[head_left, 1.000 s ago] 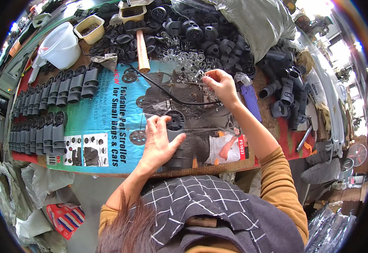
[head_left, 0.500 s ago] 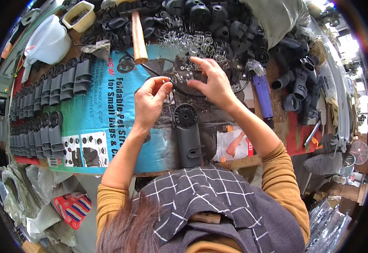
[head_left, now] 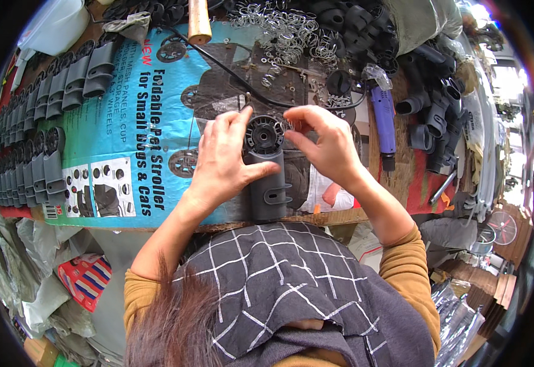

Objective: The person repeatedly assembles a small black plastic cap onto a gray plastic housing, then uses a purple hot glue gun to apply glue to the cap before pressing it back onto the housing. This cycle is repeated multiple times on the same object.

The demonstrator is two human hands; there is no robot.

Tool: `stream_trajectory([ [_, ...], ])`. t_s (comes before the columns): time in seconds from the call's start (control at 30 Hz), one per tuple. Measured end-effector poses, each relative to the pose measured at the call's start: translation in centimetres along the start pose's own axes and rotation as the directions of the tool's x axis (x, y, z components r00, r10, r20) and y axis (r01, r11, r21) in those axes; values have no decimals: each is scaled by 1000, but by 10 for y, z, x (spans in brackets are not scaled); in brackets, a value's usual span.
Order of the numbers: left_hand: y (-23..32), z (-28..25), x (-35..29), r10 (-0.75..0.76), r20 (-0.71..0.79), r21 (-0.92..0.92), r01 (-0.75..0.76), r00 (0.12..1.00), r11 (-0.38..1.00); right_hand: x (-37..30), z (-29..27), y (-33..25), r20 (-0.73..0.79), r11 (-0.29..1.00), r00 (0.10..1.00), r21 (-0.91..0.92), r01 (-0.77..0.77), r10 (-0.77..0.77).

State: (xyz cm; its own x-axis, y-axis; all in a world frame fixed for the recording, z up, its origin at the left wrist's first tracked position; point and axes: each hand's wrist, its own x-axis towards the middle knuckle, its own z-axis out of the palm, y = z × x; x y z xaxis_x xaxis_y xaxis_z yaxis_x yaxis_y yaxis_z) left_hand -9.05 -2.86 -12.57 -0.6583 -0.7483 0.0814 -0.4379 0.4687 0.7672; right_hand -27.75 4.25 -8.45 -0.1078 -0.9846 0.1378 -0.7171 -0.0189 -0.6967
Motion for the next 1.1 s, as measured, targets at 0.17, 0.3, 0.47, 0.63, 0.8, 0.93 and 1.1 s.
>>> stream_trajectory([
  [0.17,-3,11,-2,-32,54,48,30,998,998,-2,15,7,67,983,986,-95,159,-153],
  [0.3,-3,14,-1,-44,56,22,42,997,999,3,20,4,103,971,976,-123,206,-194],
  [0.47,-5,1,8,28,11,47,-28,1000,999,5,-3,2,83,998,995,-29,60,-58],
  [0.63,-11,4,66,202,5,182,-200,979,963,65,-52,71,-296,982,950,-130,-138,94],
  [0.8,-24,-4,102,184,-135,283,-140,973,949,116,-91,148,-499,678,859,-592,-435,115],
  [0.93,-31,-12,87,210,-223,227,-159,952,961,122,-98,169,-428,547,900,-735,-401,85],
  [1.1,-22,-6,66,198,-228,135,-171,953,976,112,-94,176,-439,657,881,-614,-438,177],
])
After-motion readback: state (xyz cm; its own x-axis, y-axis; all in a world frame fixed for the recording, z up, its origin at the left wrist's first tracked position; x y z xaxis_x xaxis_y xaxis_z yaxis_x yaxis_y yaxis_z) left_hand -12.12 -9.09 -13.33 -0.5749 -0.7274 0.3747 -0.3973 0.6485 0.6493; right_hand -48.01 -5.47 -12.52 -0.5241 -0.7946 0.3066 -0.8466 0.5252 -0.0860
